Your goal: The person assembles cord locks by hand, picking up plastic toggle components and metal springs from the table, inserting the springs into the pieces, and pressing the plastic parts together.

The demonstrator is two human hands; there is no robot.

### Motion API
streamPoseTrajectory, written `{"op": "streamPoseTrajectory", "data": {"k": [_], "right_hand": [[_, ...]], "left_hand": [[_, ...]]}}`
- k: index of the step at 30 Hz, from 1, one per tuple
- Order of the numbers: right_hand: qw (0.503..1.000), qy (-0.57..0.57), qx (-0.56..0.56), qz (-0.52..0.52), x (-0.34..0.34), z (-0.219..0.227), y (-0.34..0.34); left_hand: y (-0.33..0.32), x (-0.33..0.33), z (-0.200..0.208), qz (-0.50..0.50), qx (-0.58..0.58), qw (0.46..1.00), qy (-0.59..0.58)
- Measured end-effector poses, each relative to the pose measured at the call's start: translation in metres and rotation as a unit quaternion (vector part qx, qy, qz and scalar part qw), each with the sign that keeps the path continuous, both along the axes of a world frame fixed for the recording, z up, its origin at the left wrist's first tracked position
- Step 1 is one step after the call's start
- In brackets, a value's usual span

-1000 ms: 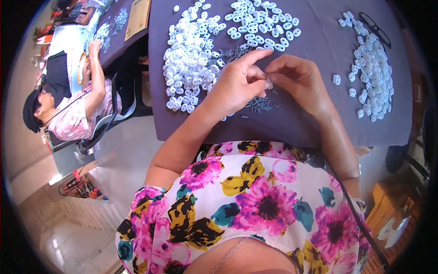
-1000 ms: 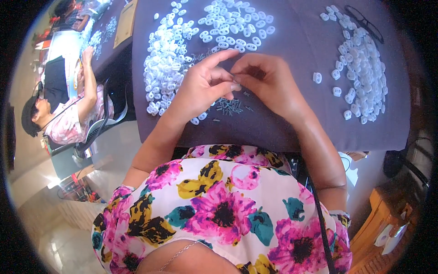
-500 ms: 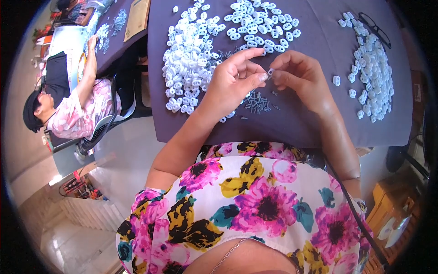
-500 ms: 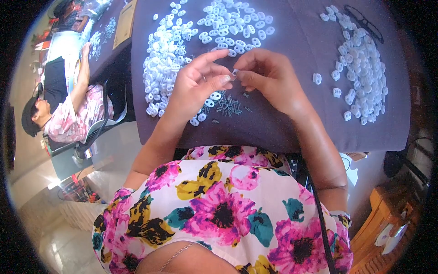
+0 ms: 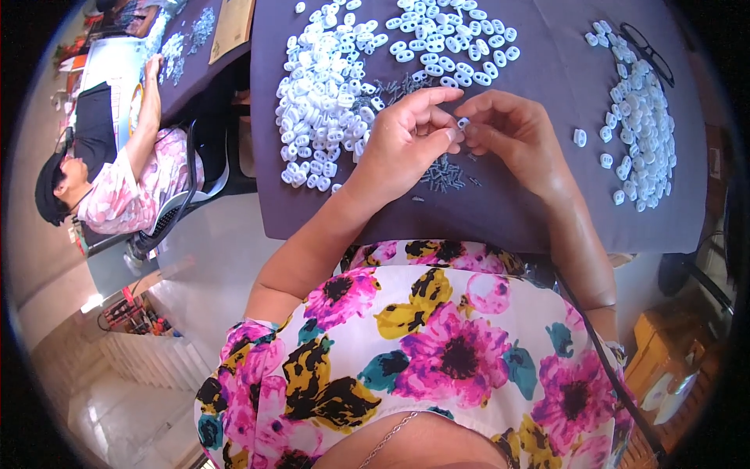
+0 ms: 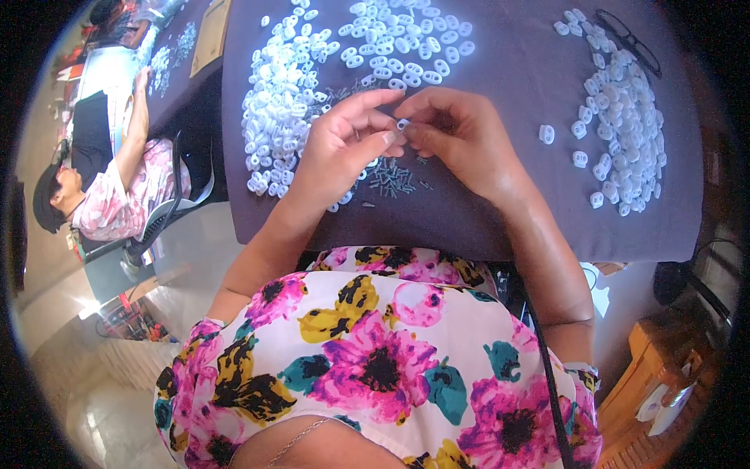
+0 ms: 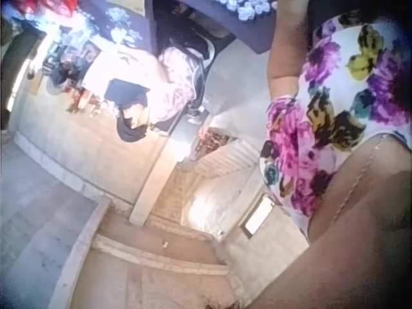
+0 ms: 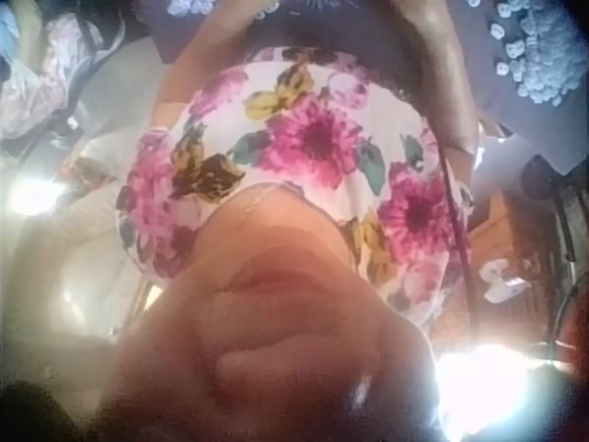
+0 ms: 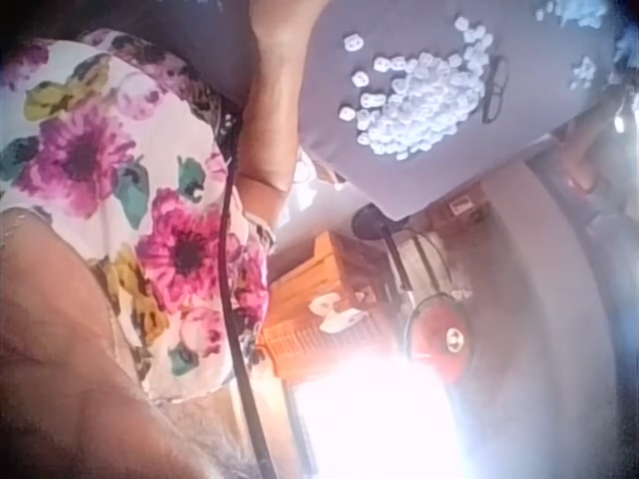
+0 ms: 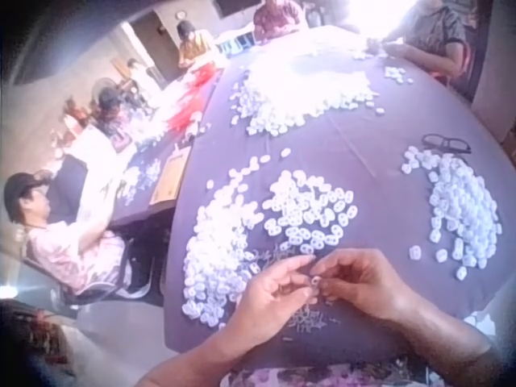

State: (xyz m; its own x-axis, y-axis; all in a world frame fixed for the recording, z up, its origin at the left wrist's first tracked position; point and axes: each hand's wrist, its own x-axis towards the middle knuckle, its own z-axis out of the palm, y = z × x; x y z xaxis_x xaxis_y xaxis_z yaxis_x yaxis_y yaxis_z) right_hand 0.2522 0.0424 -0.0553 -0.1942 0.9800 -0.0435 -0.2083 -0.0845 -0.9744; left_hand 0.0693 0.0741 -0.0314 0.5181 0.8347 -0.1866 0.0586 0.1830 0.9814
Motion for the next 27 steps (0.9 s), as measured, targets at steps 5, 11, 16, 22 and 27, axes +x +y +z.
{"op": "streamPoseTrajectory", "data": {"k": [5, 11, 16, 22, 27], "right_hand": [[0.999, -0.05, -0.009, 0.015, 0.002, 0.003, -0.001], [1.0, -0.011, -0.007, 0.001, -0.006, 0.004, -0.004], [0.999, -0.031, -0.017, -0.018, -0.004, 0.004, -0.003], [0.994, 0.02, -0.029, -0.108, 0.004, 0.004, 0.005], [0.988, 0.043, -0.024, -0.148, 0.011, 0.005, 0.006]], "left_hand": [[0.001, -0.001, -0.002, -0.017, -0.006, 1.0, 0.026], [-0.001, -0.002, -0.008, -0.034, -0.002, 0.999, 0.033], [0.004, -0.004, 0.005, -0.031, 0.01, 0.999, 0.028], [0.027, -0.009, 0.006, 0.01, 0.204, 0.968, 0.145], [0.058, 0.007, 0.005, -0.09, 0.489, 0.805, 0.324]]}}
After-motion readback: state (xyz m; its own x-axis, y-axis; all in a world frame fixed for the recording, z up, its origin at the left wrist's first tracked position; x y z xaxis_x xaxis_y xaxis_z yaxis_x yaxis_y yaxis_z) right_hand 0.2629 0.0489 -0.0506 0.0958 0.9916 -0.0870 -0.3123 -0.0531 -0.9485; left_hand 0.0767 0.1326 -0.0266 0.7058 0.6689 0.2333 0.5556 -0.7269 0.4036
